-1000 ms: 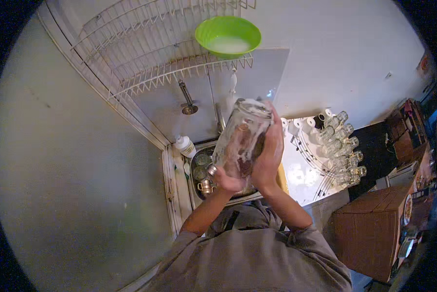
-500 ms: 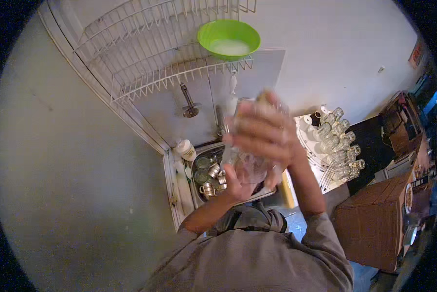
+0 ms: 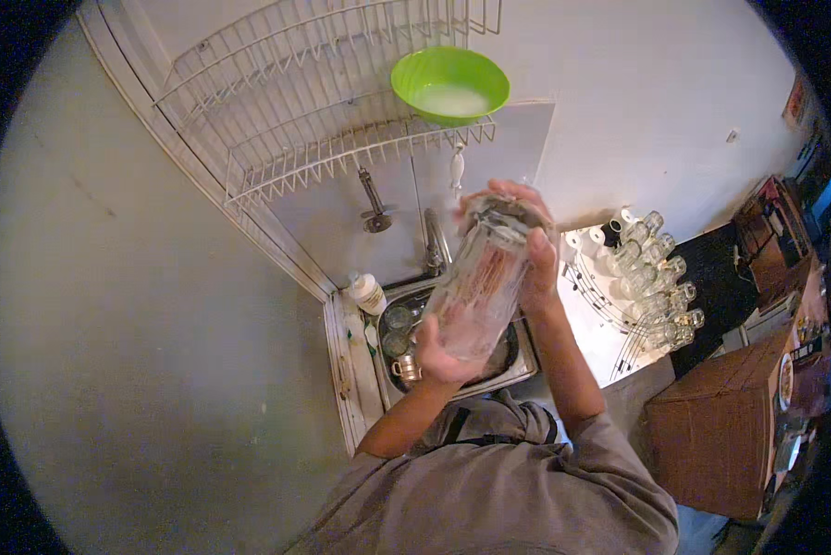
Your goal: Washing a glass jar with soap and a sponge in a kitchen sink.
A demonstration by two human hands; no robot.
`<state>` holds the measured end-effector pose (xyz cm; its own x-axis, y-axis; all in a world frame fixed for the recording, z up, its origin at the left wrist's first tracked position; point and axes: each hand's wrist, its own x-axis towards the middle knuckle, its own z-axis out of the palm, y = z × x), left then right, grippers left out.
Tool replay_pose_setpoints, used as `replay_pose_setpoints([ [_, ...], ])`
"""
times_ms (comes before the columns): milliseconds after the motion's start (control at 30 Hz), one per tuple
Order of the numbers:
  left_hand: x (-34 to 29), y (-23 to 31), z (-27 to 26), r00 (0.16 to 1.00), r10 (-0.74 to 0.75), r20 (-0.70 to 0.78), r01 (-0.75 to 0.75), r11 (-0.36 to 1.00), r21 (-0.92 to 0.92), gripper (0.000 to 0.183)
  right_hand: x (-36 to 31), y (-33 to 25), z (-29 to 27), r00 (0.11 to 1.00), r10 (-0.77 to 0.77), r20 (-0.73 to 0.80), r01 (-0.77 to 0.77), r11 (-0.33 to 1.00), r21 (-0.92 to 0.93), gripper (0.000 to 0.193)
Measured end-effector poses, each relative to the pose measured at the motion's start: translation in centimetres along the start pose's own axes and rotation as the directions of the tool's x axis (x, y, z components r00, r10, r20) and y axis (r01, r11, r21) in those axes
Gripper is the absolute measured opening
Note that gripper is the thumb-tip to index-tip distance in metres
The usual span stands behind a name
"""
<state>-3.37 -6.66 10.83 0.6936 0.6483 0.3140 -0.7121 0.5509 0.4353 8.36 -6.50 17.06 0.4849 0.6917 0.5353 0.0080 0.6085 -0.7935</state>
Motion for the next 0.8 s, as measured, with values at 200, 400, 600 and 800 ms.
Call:
replay_pose_setpoints([
  [200, 2.5, 1.0, 0.0, 0.992, -0.124, -0.036, 0.097, 0.896, -0.434, 0.061, -4.6, 3.3, -0.6, 0.925, 0.363, 0.112, -0.369, 0.789, 0.491, 0.1],
  [400, 3.5, 0.9, -4.8, 0.866, -0.479, -0.143, 0.406, 0.841, -0.356, 0.041, -4.8, 2.2, -3.2, 0.95, 0.307, -0.06, -0.312, 0.943, -0.111, 0.078],
  [600, 3.2, -1.4, -6.8, 0.736, -0.52, -0.434, 0.535, 0.839, -0.098, 0.042, -5.2, 2.6, -4.4, 0.996, 0.09, -0.022, -0.092, 0.928, -0.361, 0.067],
  [800, 1.8, -0.4, -1.4, 0.742, -0.534, -0.405, 0.554, 0.829, -0.08, 0.048, -4.5, 2.4, -6.6, 0.808, -0.305, 0.505, 0.571, 0.617, -0.542, 0.039],
])
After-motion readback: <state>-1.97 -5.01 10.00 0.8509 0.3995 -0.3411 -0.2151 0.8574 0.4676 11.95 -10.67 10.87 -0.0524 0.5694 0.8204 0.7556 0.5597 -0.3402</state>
